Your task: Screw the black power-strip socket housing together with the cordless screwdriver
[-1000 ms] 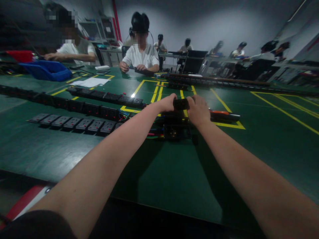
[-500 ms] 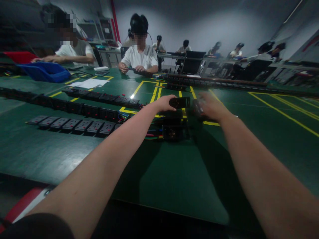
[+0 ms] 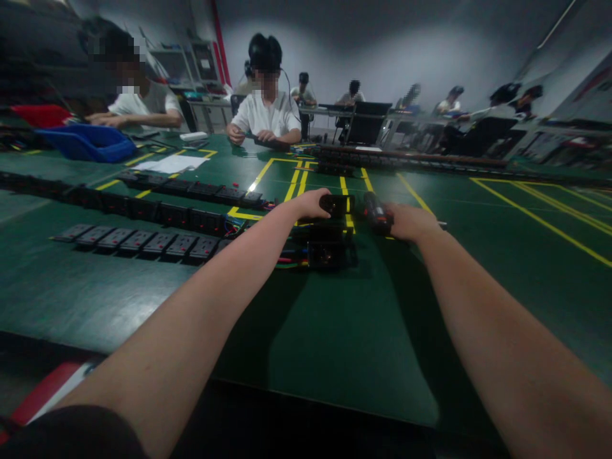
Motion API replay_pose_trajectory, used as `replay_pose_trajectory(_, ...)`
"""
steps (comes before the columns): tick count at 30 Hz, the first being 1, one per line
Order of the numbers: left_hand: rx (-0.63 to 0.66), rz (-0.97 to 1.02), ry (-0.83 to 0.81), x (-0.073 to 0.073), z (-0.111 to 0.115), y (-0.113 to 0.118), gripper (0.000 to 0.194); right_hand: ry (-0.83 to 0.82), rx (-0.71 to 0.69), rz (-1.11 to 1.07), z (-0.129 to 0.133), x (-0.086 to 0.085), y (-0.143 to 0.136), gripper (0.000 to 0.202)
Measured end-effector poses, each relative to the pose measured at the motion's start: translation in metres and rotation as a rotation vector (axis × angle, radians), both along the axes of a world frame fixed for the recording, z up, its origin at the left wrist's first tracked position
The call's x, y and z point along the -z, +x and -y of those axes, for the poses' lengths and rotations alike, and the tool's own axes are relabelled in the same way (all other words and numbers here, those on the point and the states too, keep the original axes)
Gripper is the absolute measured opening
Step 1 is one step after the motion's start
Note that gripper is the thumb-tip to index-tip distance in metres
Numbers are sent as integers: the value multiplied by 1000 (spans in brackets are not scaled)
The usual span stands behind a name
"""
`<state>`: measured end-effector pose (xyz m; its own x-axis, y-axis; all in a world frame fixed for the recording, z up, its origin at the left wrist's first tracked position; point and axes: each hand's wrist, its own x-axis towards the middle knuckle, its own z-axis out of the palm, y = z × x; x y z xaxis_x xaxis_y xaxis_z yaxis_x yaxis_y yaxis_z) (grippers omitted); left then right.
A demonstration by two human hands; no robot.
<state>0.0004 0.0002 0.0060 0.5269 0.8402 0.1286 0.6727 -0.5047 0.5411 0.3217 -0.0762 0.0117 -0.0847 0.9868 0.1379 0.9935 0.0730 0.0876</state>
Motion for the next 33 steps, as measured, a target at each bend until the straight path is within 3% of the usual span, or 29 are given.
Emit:
replay_pose_trajectory(7,-16,1,-2,0,-2,-1,63,-53,155,45,4,-7,-23,58)
replay_pose_trajectory(14,-46,24,-22,8,-5,-1,64,29,137,-48,10,-11,-31,52)
replay_pose_trajectory(16,-63,15,-31,11,-5,0,69,138,145,-229,10,-17,-23,47)
replay_pose_trajectory(19,-70,32,-16,14,-8,1,78,284,123,-759,6,-27,-12,43)
replay_pose_trajectory(23,-70,38,-6,17,-13,4,79,383,-61,-1393,-1,-34,-10,53)
replay_pose_trajectory(28,-83,161,-70,19,-18,4,77,332,-147,-1576,6,-34,-21,70)
replay_pose_trajectory(33,-155,292,-66,18,-21,0,72,255,-175,-1641,9,-27,-34,59)
